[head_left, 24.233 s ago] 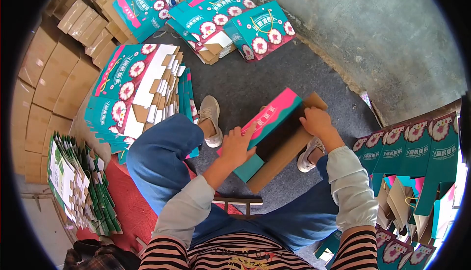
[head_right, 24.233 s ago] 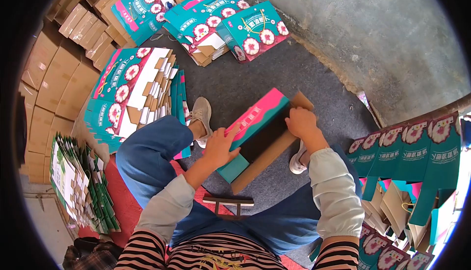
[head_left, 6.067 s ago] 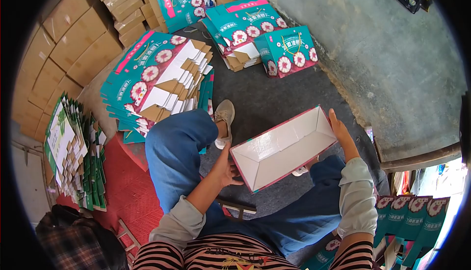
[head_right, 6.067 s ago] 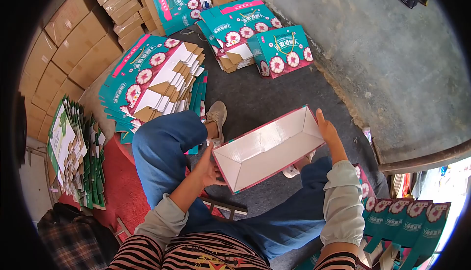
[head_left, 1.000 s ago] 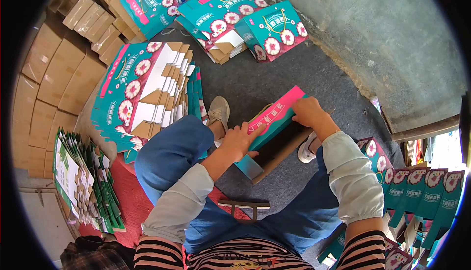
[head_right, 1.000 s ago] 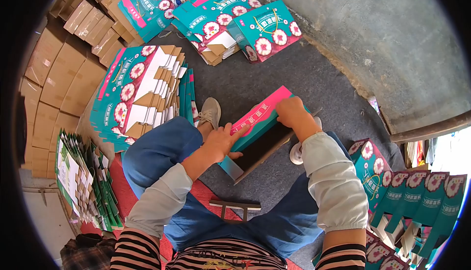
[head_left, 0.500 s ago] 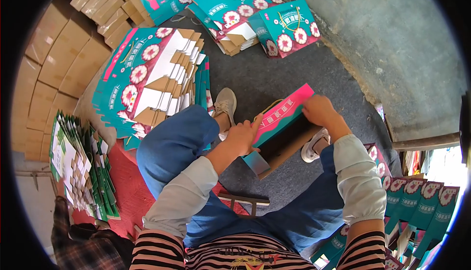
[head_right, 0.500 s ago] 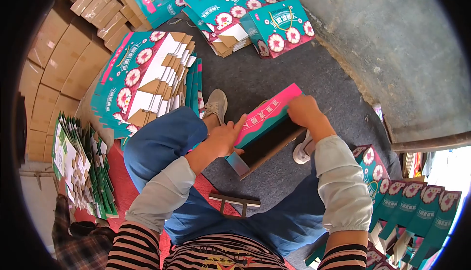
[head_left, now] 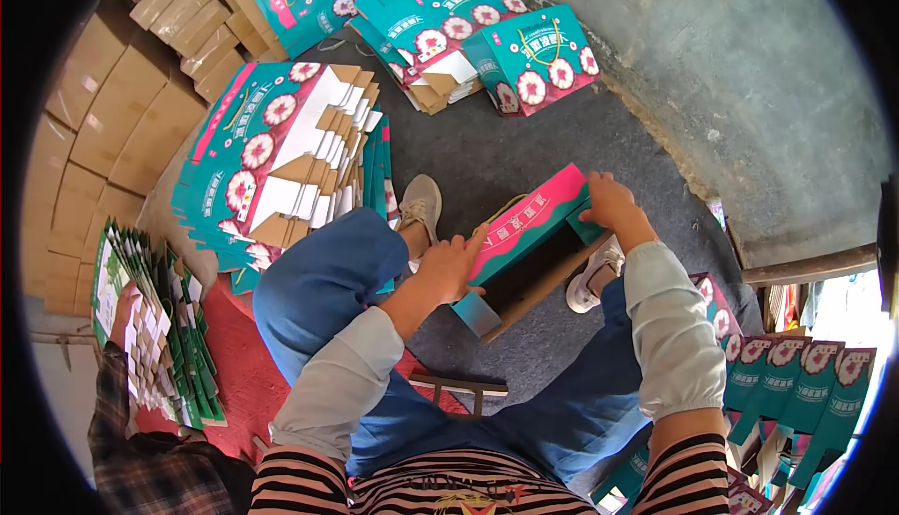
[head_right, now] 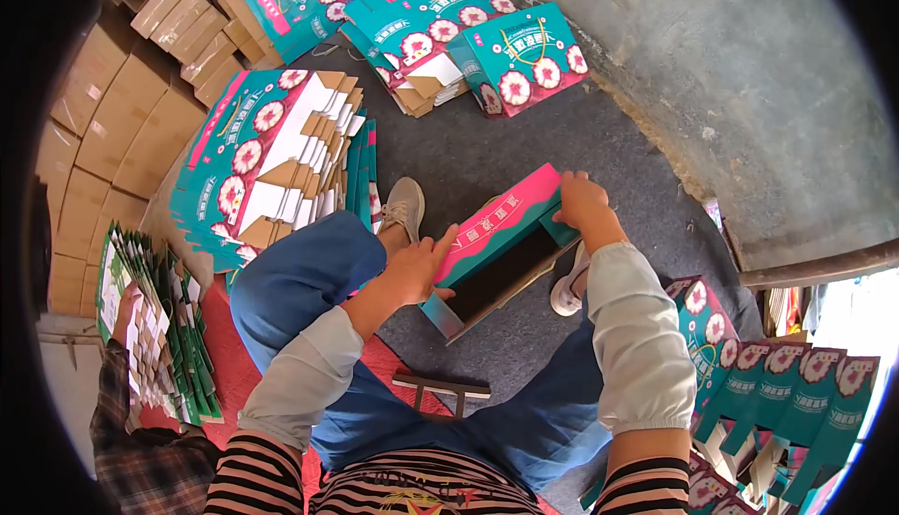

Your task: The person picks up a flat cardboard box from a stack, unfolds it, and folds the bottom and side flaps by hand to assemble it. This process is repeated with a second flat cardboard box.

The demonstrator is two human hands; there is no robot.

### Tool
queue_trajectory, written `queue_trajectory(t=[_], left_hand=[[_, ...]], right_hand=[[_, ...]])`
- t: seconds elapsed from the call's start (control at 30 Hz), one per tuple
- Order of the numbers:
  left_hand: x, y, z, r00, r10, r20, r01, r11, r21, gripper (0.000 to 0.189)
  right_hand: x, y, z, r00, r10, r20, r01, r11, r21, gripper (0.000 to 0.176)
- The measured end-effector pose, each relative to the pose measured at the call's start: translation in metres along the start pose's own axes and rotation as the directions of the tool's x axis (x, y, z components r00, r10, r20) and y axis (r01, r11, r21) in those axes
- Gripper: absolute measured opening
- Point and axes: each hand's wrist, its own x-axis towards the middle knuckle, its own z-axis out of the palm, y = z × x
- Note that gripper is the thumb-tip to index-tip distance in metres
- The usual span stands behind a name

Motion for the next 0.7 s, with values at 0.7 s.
queue_trajectory(t=[0.7], left_hand=[[-0.011, -0.04, 0.008, 0.968, 0.235, -0.094, -0.248, 0.811, -0.531, 0.088]], right_hand=[[-0.015, 0.055, 0.021, 0.987, -0.075, 0.14, 0.071, 0.997, 0.035, 0.098]])
